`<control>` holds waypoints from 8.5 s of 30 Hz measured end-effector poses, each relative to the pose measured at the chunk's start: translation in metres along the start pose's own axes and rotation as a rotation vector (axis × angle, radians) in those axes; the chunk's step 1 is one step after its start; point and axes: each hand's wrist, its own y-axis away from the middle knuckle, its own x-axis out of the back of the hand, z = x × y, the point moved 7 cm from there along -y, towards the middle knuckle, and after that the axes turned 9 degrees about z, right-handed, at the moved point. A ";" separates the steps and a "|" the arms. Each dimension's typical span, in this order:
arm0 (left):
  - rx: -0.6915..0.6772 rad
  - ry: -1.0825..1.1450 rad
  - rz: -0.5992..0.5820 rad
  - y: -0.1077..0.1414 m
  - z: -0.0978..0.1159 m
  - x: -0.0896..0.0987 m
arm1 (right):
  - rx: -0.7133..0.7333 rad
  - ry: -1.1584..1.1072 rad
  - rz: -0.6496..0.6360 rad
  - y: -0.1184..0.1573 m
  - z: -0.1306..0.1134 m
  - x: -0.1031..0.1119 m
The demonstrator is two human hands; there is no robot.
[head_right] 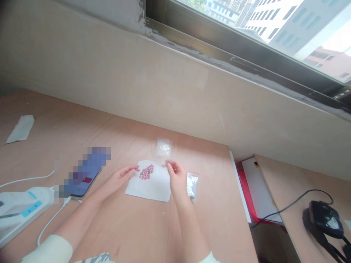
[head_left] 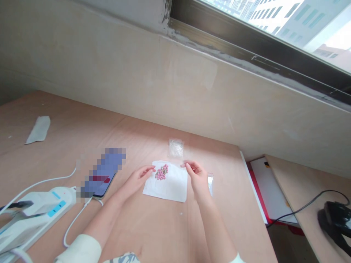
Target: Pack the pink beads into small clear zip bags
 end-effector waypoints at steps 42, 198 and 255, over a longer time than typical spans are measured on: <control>-0.082 -0.231 -0.117 0.017 0.040 -0.027 | -0.198 -0.021 -0.345 0.058 0.009 -0.039; -0.306 -0.635 -0.060 -0.004 0.024 -0.004 | 0.067 0.234 -0.325 0.009 0.034 -0.076; -0.156 -0.289 -0.131 0.027 0.070 -0.021 | -0.057 -0.071 -0.164 0.046 0.005 -0.006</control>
